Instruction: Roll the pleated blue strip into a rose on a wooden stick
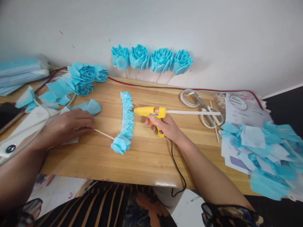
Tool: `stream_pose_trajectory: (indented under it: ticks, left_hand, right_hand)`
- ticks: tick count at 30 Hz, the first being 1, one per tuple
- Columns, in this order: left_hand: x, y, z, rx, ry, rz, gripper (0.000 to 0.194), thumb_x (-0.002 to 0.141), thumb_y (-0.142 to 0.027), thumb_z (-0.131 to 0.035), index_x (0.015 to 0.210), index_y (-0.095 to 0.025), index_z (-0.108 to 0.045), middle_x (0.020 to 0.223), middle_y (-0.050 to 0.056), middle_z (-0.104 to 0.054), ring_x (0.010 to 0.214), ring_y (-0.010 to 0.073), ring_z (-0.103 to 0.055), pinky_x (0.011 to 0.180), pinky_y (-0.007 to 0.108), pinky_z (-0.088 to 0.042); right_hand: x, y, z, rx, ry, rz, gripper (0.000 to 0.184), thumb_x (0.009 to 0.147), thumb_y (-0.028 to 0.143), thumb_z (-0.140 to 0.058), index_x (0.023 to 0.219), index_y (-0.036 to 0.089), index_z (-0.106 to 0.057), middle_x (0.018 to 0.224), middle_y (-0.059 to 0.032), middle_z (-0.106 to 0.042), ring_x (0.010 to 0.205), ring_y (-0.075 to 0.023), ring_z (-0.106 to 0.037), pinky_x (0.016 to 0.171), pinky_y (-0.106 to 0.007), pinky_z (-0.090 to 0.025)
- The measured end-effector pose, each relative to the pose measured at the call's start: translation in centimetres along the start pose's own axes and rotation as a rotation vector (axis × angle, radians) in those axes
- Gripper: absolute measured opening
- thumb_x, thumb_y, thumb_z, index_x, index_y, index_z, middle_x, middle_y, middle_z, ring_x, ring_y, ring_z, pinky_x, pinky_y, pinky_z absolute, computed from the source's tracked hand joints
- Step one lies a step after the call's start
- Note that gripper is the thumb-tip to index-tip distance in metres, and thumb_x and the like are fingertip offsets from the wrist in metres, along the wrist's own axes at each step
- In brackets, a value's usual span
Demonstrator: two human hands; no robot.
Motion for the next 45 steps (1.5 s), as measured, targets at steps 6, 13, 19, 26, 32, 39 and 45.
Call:
stream_pose_trajectory:
  ticks: [6, 13, 19, 26, 32, 39, 45]
  left_hand:
    - [-0.08, 0.38, -0.31, -0.012, 0.005, 0.025, 0.037, 0.109, -0.030, -0.044, 0.081, -0.019, -0.066, 0.082, 0.004, -0.064, 0.079, 0.0197, -0.058, 0.078, 0.033, -0.038]
    - [-0.03, 0.59, -0.22, -0.045, 0.012, 0.044, 0.035, 0.108, -0.032, -0.047, 0.082, -0.021, -0.067, 0.084, 0.004, -0.067, 0.082, 0.0206, -0.060, 0.079, 0.033, -0.039]
    - [0.04, 0.58, -0.10, -0.038, 0.036, 0.054, 0.036, 0.107, -0.033, -0.046, 0.081, -0.021, -0.067, 0.084, 0.005, -0.068, 0.082, 0.0209, -0.060, 0.079, 0.033, -0.040]
    - [0.14, 0.36, 0.00, -0.032, 0.033, 0.035, 0.036, 0.107, -0.029, -0.045, 0.079, -0.020, -0.066, 0.082, 0.004, -0.067, 0.081, 0.0203, -0.060, 0.078, 0.033, -0.040]
    - [0.11, 0.39, -0.04, -0.036, 0.022, 0.032, 0.035, 0.106, -0.031, -0.047, 0.079, -0.020, -0.066, 0.082, 0.005, -0.068, 0.080, 0.0205, -0.060, 0.077, 0.033, -0.040]
    - [0.03, 0.50, -0.04, -0.050, 0.007, 0.024, 0.035, 0.106, -0.031, -0.049, 0.080, -0.021, -0.069, 0.084, 0.005, -0.070, 0.082, 0.0210, -0.062, 0.079, 0.034, -0.041]
    - [-0.02, 0.66, -0.11, -0.050, 0.029, 0.031, 0.036, 0.106, -0.033, -0.048, 0.082, -0.021, -0.071, 0.086, 0.005, -0.072, 0.084, 0.0214, -0.063, 0.081, 0.034, -0.042]
  right_hand:
    - [0.06, 0.25, -0.16, 0.022, 0.004, 0.017, 0.062, 0.079, 0.079, -0.071, 0.093, 0.018, -0.071, 0.085, -0.0063, -0.075, 0.062, -0.0123, -0.063, 0.051, -0.024, -0.051]
    - [0.02, 0.10, -0.07, -0.002, 0.006, 0.010, 0.061, 0.082, 0.077, -0.069, 0.094, 0.018, -0.071, 0.087, -0.0059, -0.075, 0.058, -0.0101, -0.060, 0.048, -0.023, -0.047]
    - [0.11, 0.35, -0.22, -0.003, 0.007, 0.030, 0.060, 0.082, 0.078, -0.068, 0.093, 0.018, -0.072, 0.086, -0.0059, -0.075, 0.062, -0.0115, -0.061, 0.051, -0.024, -0.051]
    - [0.04, 0.25, -0.11, 0.006, 0.003, 0.023, 0.062, 0.081, 0.078, -0.070, 0.095, 0.017, -0.072, 0.087, -0.0056, -0.075, 0.058, -0.0097, -0.060, 0.049, -0.022, -0.048]
    - [0.01, 0.52, -0.28, 0.017, 0.002, 0.026, 0.059, 0.083, 0.076, -0.070, 0.093, 0.017, -0.072, 0.087, -0.0067, -0.076, 0.060, -0.0101, -0.059, 0.051, -0.023, -0.050]
    - [0.00, 0.66, -0.26, 0.009, 0.009, 0.036, 0.056, 0.085, 0.074, -0.070, 0.091, 0.018, -0.072, 0.086, -0.0069, -0.076, 0.061, -0.0110, -0.060, 0.052, -0.024, -0.052]
    - [0.04, 0.68, -0.23, 0.000, 0.006, 0.038, 0.057, 0.083, 0.075, -0.070, 0.091, 0.019, -0.072, 0.086, -0.0066, -0.076, 0.061, -0.0116, -0.060, 0.051, -0.025, -0.052]
Point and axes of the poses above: each hand's wrist, its own x-axis towards the middle knuckle, its own z-axis out of the back of the hand, y = z × x, the point moved 7 cm from there along x, towards the middle knuckle
